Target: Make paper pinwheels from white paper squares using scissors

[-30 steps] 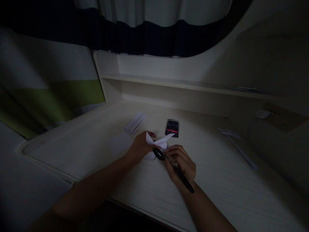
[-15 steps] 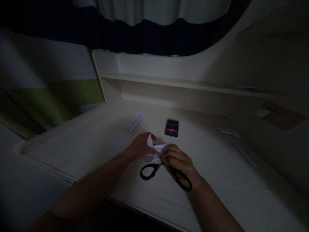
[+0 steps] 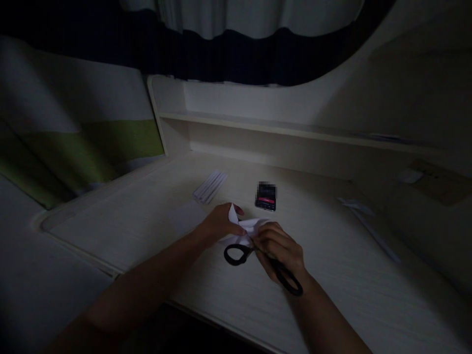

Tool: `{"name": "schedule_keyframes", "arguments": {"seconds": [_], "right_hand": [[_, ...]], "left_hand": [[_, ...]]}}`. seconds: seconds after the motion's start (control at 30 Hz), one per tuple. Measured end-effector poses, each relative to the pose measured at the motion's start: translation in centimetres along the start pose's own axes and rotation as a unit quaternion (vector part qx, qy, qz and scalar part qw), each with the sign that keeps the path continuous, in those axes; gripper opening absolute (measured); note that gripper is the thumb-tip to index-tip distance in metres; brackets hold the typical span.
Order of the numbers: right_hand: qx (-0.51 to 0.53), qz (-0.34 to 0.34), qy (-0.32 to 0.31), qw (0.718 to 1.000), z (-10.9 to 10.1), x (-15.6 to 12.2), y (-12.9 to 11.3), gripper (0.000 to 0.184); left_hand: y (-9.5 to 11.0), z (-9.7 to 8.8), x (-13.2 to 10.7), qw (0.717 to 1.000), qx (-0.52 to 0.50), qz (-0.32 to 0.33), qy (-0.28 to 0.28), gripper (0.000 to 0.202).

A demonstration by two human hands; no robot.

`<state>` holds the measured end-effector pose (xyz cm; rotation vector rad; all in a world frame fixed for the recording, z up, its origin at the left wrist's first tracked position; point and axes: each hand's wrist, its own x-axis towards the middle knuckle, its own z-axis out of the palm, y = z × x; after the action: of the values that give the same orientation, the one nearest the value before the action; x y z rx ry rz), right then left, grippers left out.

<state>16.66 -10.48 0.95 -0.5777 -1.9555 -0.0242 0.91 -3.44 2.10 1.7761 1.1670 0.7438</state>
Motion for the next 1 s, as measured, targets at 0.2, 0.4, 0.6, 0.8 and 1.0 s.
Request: {"name": "schedule_keyframes", "arguments": {"seconds": [0.2,0.4,0.6,0.8,1.0], "right_hand": [[-0.019,0.025,0.028,0.999,0.3,-0.9,0.5,0.019],[-0.028,0.038,0.073,0.996,0.6,-1.1,0.4,0.02],[-0.032,0.06,0.088,0.994,0.9,-0.9,0.3,0.018],[-0.007,0.09,0.081,0.993,0.8,-1.4,1.2,0.016],[-0.008,0.11,0.058,0.992,0.7,-1.5,1.5,0.014]], "left_hand": [[0.3,0.4,-0.4,0.998,-0.051,-0.007,0.025,0.044],[0.5,0.7,-0.6,0.997,-0.05,-0.028,0.057,0.047],[0.0,1.0,0.0,0.996,-0.04,-0.038,0.067,0.045],[-1.0,1.4,0.8,0.997,-0.022,-0.007,0.077,0.044],[-1.2,1.3,1.0,0.997,-0.032,-0.011,0.064,0.046]]}}
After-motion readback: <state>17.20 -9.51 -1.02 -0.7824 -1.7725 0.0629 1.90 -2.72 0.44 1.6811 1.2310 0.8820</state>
